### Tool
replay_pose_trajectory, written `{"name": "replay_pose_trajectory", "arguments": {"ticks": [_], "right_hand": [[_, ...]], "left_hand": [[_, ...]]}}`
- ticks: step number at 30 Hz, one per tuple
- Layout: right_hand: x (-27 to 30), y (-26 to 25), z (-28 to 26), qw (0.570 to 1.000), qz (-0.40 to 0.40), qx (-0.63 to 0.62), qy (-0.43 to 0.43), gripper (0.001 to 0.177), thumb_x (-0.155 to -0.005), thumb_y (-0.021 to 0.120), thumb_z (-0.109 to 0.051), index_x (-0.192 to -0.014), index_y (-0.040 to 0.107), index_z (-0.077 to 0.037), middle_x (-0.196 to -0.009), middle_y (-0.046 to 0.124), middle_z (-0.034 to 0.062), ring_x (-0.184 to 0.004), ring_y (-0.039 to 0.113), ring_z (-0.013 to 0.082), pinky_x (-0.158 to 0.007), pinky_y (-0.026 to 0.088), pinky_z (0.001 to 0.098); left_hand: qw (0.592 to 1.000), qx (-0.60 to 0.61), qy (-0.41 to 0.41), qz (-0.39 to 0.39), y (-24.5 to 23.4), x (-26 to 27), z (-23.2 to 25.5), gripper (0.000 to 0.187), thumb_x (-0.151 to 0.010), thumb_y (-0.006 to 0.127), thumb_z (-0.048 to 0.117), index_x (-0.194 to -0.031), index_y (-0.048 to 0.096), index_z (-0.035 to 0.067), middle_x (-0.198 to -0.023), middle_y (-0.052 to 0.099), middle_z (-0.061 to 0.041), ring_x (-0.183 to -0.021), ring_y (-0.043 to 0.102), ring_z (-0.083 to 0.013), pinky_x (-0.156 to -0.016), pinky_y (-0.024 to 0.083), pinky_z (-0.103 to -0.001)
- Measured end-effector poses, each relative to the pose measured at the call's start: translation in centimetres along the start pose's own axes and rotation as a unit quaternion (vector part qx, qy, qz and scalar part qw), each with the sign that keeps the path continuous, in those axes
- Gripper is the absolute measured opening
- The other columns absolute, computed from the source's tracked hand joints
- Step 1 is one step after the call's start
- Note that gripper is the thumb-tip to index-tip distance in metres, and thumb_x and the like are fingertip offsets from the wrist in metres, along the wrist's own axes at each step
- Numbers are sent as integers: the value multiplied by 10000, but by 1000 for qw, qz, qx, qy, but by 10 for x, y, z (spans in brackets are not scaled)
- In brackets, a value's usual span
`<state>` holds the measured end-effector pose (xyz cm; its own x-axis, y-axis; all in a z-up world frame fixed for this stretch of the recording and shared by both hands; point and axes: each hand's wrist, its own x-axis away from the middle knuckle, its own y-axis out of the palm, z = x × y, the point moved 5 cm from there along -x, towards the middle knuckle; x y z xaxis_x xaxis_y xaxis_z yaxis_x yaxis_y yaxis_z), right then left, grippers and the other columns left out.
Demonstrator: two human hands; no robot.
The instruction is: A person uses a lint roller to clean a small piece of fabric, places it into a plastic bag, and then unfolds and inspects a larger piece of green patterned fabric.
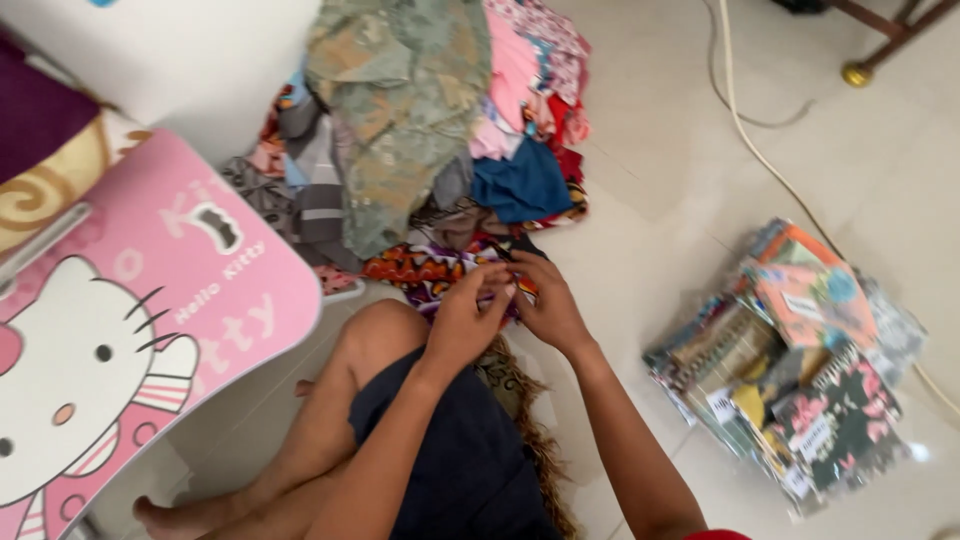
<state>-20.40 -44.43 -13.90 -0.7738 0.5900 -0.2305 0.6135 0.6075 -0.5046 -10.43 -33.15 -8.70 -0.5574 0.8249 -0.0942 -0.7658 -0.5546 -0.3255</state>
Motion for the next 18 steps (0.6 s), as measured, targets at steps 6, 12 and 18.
{"name": "replay_pose_trajectory", "arguments": {"ticks": [6,12,18], "right_hand": [[-123,64,-31,977,-110,-179,22,318,-949,662,-143,-1242,684,-25,-931,710,79,-793,645,148,-709,544,294],[-252,92,7,994,-26,103,-38,425,-887,703,-133,-1310,691,-90,-1689,62,225,-1542,241,416,-1127,402,427],[-290,108,26,987,2,156,-39,523,-840,703,-145,-1337,605,-14,-1491,473,114,-1274,543,375,-1018,473,434]], "left_hand": [[996,-12,19,87,-73,44,41,337,-959,674,165,-1245,641,-11,-1123,775,-120,-998,771,-201,-828,614,-294],[979,-34,-65,193,-141,102,50,299,-886,709,111,-1168,697,13,-1054,811,-83,-976,795,-174,-825,599,-276],[964,-52,-85,245,-185,125,38,336,-845,695,99,-1168,708,7,-1060,812,-87,-956,768,-180,-852,594,-286]]}}
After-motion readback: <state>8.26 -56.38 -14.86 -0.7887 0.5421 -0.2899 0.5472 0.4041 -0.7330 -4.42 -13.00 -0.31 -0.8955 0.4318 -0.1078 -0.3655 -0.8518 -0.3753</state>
